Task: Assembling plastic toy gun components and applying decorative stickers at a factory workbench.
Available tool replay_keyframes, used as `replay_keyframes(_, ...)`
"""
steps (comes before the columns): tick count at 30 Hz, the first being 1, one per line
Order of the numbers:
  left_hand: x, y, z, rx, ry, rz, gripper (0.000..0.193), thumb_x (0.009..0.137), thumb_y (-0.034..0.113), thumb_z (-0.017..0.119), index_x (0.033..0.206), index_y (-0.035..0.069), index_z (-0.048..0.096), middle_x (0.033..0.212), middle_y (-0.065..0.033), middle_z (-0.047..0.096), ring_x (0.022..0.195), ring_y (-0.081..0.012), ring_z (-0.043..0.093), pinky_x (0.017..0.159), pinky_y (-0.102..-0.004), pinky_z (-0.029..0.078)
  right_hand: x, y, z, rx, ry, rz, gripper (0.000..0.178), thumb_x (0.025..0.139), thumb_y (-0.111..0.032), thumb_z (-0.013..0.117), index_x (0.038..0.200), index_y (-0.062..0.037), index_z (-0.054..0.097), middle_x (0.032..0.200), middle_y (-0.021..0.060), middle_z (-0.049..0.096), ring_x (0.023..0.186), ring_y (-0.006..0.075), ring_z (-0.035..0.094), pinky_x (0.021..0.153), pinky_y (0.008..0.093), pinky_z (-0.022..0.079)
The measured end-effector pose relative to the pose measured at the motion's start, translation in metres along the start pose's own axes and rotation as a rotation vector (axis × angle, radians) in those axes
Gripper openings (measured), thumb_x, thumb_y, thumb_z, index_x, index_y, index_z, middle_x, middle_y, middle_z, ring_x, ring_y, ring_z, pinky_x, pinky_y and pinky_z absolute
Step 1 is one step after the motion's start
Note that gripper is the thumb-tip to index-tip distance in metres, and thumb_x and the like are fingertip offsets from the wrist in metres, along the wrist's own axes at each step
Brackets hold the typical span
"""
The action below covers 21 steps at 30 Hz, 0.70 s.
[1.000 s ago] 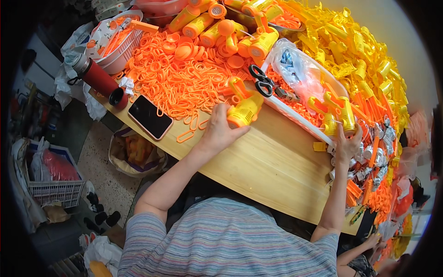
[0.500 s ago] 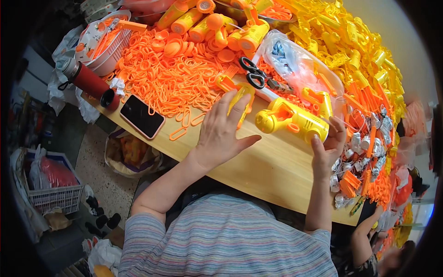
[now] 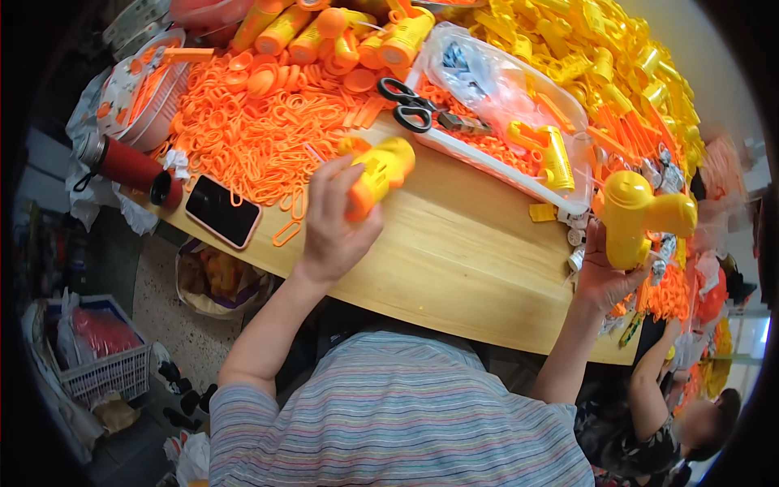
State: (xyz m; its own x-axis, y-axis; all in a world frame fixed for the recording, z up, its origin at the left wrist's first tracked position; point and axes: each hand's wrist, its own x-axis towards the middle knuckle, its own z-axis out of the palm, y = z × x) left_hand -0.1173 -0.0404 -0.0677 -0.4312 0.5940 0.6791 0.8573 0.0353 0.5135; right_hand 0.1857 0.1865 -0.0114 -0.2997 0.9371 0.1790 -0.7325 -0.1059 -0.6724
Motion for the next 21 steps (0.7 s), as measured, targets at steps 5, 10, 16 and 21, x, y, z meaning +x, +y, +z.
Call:
replay_keyframes(5,-0.006,0.030,0.010,-0.893,0.042,-0.615,0.031,0.085,0.010,0.063,0.111,-0.001,0.049,0.107,-0.0122,0.053,0.096,-0.0190,0.056,0.084,-0.0328,0.048,-0.006,0.005,-0.006,0.247,0.147,0.118,0.062,0.076,-0.046,0.065,0.121,-0.0041,0.054,0.113,0.0160,0.061,0.103,0.0346,0.059,0.095,0.0512,0.046)
replay_keyframes(10,0.002,0.001,0.078,-0.995,-0.338,-0.952,0.042,0.089,0.028,0.062,0.112,-0.001,0.043,0.099,-0.0117,0.054,0.079,-0.0142,0.060,0.062,-0.0270,0.054,-0.007,0.022,-0.005,0.291,0.236,0.169,0.058,0.076,-0.043,0.066,0.120,-0.0060,0.055,0.109,0.0143,0.061,0.099,0.0336,0.058,0.093,0.0507,0.048)
replay_keyframes(16,0.035,0.044,0.090,-0.619,-0.628,-0.848,0.077,0.087,0.048,0.058,0.135,-0.005,0.029,0.119,-0.0231,0.048,0.083,-0.0218,0.063,0.049,-0.0300,0.052,-0.013,0.024,0.005,0.158,0.278,0.164,0.058,0.078,-0.050,0.065,0.120,-0.0110,0.055,0.113,0.0097,0.061,0.105,0.0252,0.058,0.089,0.0492,0.050)
replay_keyframes(21,0.029,0.056,0.039,-0.476,-0.445,-0.299,0.079,0.082,0.044,0.066,0.139,0.002,0.029,0.130,-0.0165,0.042,0.100,-0.0230,0.057,0.066,-0.0312,0.052,-0.028,0.036,0.005,-0.267,0.169,0.113,0.047,0.088,-0.048,0.055,0.113,-0.0083,0.056,0.108,0.0079,0.062,0.101,0.0227,0.059,0.090,0.0405,0.048)
